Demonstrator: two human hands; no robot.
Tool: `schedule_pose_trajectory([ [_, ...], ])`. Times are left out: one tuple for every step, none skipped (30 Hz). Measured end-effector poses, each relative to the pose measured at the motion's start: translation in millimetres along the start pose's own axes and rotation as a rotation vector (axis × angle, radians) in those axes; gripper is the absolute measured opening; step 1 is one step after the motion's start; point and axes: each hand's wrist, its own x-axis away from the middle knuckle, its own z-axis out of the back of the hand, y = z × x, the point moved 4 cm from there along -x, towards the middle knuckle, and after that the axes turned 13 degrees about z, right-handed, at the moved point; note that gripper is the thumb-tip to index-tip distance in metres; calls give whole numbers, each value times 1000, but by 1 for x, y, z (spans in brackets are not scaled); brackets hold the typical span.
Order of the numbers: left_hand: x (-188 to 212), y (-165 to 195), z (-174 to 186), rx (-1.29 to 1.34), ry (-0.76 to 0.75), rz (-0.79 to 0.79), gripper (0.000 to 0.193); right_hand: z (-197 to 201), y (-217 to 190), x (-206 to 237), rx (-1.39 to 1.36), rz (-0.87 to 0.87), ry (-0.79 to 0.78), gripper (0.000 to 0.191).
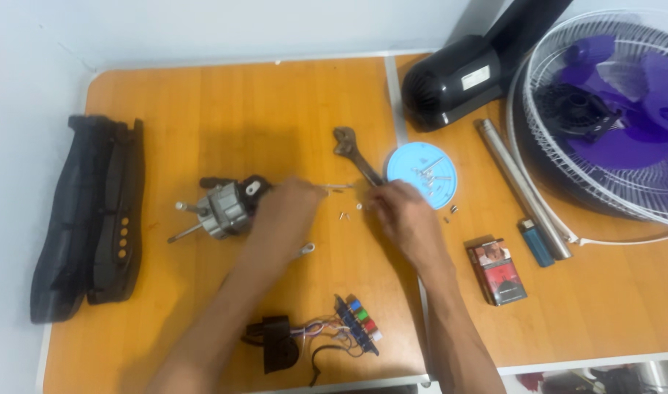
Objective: The person works on a small electric motor at a table, holding the motor with one hand while using a screwdriver to loosen and tighten its screws and picking up small screws from the table. They manipulate the motor's wiring and a black component, then lift and reposition the motor assembly with both hands.
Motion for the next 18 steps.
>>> schedule_pose_trajectory([
  [13, 4, -5, 36, -2, -5, 29, -8, -5, 1, -43, 27, -69, 18],
  [25, 6, -13, 12, -65, 26, 21, -16, -11, 1, -86, 56, -136, 18],
  [36, 8, -21, -13, -127, 59, 13, -25, -17, 0, -131, 87, -203, 18],
  [45, 8, -27, -39, -187, 89, 8, -31, -24, 0, -160, 124, -229, 19],
  [54, 6, -31, -33, -186, 108, 9, -36, -32, 1, -185, 160, -252, 21],
  [62, 6, -34, -24, -185, 124, 11, -41, -38, 2, -209, 195, -275, 22],
  [66, 6, -38, -14, -182, 139, 13, -45, -43, 1, -219, 194, -282, 27],
  [69, 3, -40, 8, -174, 161, 12, -49, -47, 0, -230, 194, -289, 33],
  [71, 0, -40, 29, -166, 183, 12, -53, -50, -1, -241, 194, -295, 38],
  [73, -3, -41, 50, -157, 204, 12, -56, -52, -1, -248, 186, -316, 35],
  [74, -3, -43, 25, -179, 203, 12, -59, -53, -1, -254, 177, -337, 32],
  [74, -4, -44, 0, -199, 202, 12, -61, -54, -1, -260, 169, -357, 30],
  [74, -4, -45, -25, -218, 202, 12, -62, -54, -1, -258, 150, -358, 30],
  [74, -4, -42, -21, -172, 176, 15, -62, -54, -1, -257, 132, -358, 30],
  [74, -2, -39, -16, -122, 149, 18, -61, -53, -1, -252, 118, -358, 31],
  [74, -1, -35, -15, -70, 126, 22, -60, -51, -1, -241, 86, -372, 32],
  [74, -1, -31, 59, -47, 130, 25, -59, -48, -2, -229, 56, -386, 34],
  [74, 0, -28, 132, -23, 134, 29, -57, -46, -2, -217, 28, -402, 36],
])
